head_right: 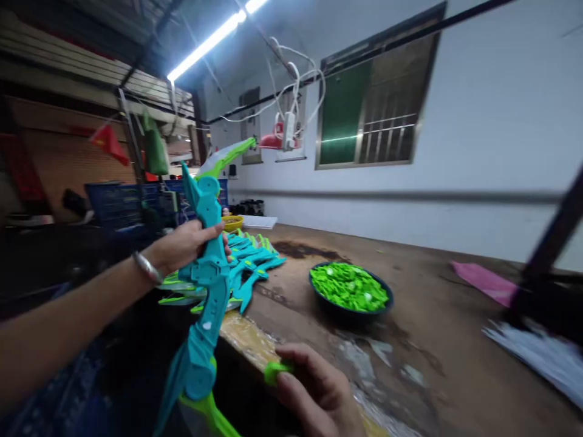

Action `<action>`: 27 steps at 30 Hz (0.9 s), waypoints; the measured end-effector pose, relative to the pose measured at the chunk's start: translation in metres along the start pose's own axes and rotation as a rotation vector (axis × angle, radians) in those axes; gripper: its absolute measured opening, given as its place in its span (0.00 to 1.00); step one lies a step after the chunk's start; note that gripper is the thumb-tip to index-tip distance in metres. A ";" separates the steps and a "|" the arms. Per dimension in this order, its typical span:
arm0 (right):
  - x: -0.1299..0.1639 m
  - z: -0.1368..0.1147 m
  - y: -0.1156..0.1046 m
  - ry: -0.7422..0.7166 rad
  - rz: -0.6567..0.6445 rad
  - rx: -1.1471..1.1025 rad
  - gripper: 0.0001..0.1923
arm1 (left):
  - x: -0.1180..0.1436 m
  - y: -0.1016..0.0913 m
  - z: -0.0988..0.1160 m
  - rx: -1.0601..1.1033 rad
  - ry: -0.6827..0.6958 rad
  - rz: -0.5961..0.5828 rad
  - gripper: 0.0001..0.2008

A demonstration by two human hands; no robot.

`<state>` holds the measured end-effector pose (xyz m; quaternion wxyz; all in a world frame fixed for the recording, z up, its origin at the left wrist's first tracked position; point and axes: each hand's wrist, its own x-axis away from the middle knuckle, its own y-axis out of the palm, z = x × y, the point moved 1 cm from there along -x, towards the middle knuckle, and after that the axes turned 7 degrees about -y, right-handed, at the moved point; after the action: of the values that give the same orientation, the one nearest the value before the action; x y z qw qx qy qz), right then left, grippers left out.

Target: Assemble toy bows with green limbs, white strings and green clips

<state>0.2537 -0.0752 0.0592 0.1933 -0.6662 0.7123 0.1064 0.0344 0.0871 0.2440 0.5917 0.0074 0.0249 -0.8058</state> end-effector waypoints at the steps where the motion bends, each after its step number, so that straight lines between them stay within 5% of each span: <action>1: 0.002 -0.003 0.000 0.061 0.031 -0.052 0.16 | 0.003 0.013 -0.017 0.067 -0.011 -0.025 0.11; 5: 0.001 -0.025 0.003 0.098 0.048 -0.137 0.13 | 0.022 0.052 -0.070 0.292 -0.064 -0.081 0.09; 10: -0.002 -0.038 0.016 0.041 0.095 -0.191 0.12 | 0.046 0.079 -0.104 0.555 -0.118 -0.027 0.09; 13: 0.004 -0.029 0.021 0.023 0.154 -0.159 0.08 | 0.056 0.086 -0.118 0.703 -0.082 0.063 0.13; 17: 0.011 -0.024 0.023 -0.137 0.143 0.154 0.12 | 0.064 0.091 -0.135 0.830 -0.003 0.087 0.14; 20: 0.014 -0.020 0.027 -0.084 0.214 0.095 0.06 | 0.067 0.094 -0.145 0.941 0.028 0.119 0.12; 24: 0.018 -0.010 0.032 0.065 0.297 -0.111 0.10 | 0.071 0.097 -0.154 1.116 0.040 0.065 0.11; 27: 0.020 -0.010 0.031 -0.028 0.294 0.118 0.05 | 0.075 0.099 -0.157 1.161 0.072 0.012 0.09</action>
<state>0.2214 -0.0948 0.0563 0.2245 -0.5405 0.8045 0.1009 0.1037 -0.0064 0.0811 0.4941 0.3584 -0.4010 -0.6831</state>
